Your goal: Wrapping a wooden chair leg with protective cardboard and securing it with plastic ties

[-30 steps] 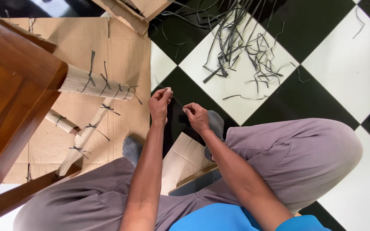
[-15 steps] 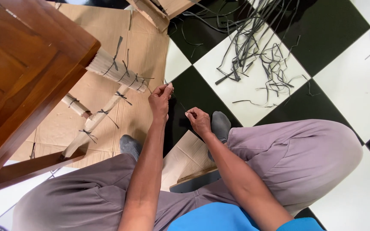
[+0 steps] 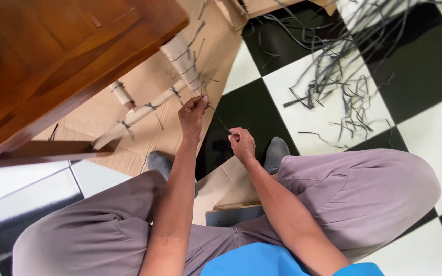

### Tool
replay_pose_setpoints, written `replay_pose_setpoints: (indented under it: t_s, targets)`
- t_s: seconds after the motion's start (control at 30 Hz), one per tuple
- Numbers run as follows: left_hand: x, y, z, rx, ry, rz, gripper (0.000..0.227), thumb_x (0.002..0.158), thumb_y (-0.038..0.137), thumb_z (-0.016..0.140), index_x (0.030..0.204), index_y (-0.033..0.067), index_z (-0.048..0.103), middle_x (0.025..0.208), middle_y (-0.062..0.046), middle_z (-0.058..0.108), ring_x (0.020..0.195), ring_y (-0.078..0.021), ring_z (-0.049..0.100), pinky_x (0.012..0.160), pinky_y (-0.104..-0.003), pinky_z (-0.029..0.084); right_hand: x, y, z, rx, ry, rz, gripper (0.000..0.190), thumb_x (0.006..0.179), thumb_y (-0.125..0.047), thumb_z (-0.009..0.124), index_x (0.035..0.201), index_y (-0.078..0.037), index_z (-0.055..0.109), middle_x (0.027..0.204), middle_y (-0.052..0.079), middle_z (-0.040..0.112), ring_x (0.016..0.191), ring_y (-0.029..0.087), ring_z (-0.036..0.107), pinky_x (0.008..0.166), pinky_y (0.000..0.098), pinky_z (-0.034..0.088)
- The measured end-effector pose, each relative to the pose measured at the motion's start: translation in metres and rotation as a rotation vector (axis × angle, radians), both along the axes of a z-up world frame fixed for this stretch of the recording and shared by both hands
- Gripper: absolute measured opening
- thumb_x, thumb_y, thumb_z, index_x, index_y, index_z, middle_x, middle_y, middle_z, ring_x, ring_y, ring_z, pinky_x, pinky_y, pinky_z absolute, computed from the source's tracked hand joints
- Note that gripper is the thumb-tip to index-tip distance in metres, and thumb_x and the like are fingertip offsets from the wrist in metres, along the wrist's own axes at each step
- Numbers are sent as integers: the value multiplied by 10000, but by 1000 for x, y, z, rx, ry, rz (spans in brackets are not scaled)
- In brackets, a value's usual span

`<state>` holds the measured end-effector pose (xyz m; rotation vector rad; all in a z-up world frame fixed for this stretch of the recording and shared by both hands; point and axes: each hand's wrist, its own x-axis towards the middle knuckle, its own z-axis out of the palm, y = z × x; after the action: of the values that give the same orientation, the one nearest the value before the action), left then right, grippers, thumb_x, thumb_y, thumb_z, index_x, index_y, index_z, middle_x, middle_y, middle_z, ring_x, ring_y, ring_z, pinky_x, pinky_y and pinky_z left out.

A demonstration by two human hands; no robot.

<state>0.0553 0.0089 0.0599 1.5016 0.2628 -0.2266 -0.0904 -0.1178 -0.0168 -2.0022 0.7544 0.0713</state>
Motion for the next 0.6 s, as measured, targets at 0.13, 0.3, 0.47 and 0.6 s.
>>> replay_pose_setpoints:
  t_s: [0.13,0.3,0.47,0.6]
  targets:
    - [-6,18,11,15,17,43,91,895,231,832,921,149,803,772,-8,728,720,-41,601,668,-201,505,23,17,12,-123,-180,-45,312,860,-63,637,1135,-179,727,1054,47,665,1033,266,680,945,446,569]
    - [-19,45,5,46,59,35,138,837,249,883,910,148,824,908,-42,757,839,-99,650,702,-248,521,70,58,112,266,-351,-83,235,1075,-195,524,1253,-131,662,1156,115,711,1140,311,690,1008,447,568]
    - [-31,61,43,-7,70,119,90,858,213,846,898,137,818,971,-50,745,884,-117,638,758,-242,515,82,98,125,461,-390,12,266,1092,-315,534,1187,-102,660,1000,130,694,975,271,683,903,449,567]
    - [-32,85,22,-60,81,218,64,869,219,838,891,160,823,811,34,742,758,-31,586,699,-196,467,81,117,107,480,-300,-30,189,1041,-275,632,1003,-97,682,768,1,553,757,114,521,716,319,482]
